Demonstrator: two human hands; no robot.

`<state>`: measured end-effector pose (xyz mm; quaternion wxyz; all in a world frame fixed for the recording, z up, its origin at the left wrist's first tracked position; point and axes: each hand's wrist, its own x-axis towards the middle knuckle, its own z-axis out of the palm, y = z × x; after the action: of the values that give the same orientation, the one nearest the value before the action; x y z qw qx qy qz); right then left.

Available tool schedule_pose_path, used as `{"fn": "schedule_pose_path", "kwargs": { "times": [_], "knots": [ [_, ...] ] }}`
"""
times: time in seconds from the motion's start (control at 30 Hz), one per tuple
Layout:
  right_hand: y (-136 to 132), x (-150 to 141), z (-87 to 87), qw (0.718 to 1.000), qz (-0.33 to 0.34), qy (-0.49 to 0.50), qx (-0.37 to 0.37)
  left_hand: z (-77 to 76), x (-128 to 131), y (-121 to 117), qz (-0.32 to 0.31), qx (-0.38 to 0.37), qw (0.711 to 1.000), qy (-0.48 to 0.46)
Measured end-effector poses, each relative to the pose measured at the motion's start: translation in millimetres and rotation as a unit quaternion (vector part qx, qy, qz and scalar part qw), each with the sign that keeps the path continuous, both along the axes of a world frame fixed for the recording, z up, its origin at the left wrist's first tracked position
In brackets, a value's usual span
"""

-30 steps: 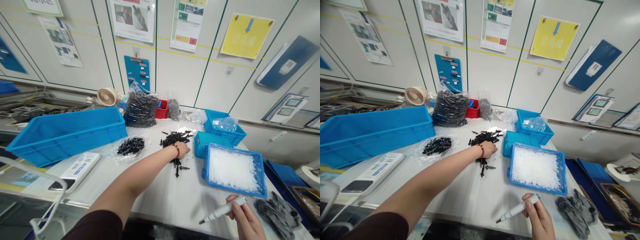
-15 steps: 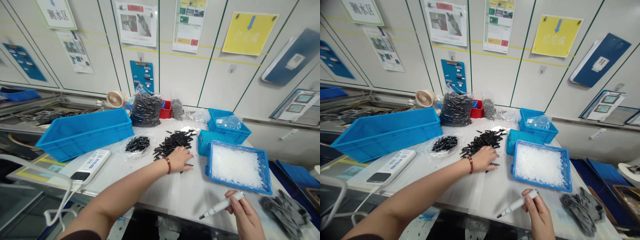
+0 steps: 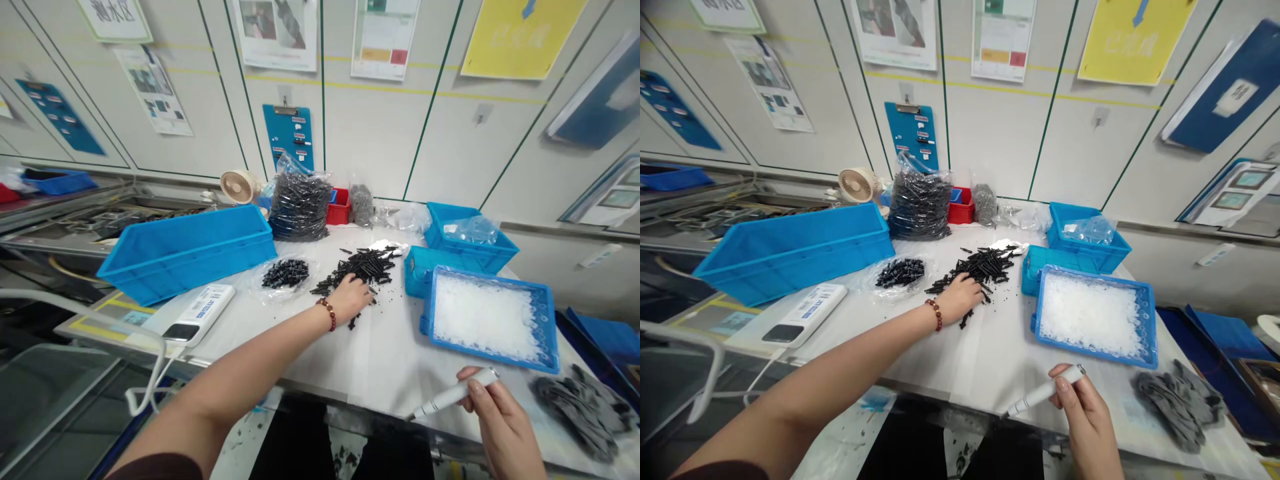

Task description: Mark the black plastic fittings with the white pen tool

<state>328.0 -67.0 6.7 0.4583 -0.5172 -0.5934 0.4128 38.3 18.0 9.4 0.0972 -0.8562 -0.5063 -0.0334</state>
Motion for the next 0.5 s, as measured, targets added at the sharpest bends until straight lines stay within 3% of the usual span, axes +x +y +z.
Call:
{"fn": "schedule_pose_path", "kwargs": {
  "times": [0.17, 0.27, 0.5],
  "knots": [
    [6.2, -3.6, 2.1, 0.999, 0.028, -0.015, 0.024, 3.5, -21.8, -14.2, 0.06, -0.009, 0.998, -0.021],
    [12.6, -9.0, 4.0, 0.997, 0.053, -0.025, 0.044, -0.5, -14.5, -12.3, 0.078, -0.007, 0.995, -0.056],
    [17.8, -33.4, 17.4, 0.994, 0.087, -0.035, 0.053, -8.2, -1.3, 4.0, 0.117, -0.102, 0.983, -0.099]
  ]
}}
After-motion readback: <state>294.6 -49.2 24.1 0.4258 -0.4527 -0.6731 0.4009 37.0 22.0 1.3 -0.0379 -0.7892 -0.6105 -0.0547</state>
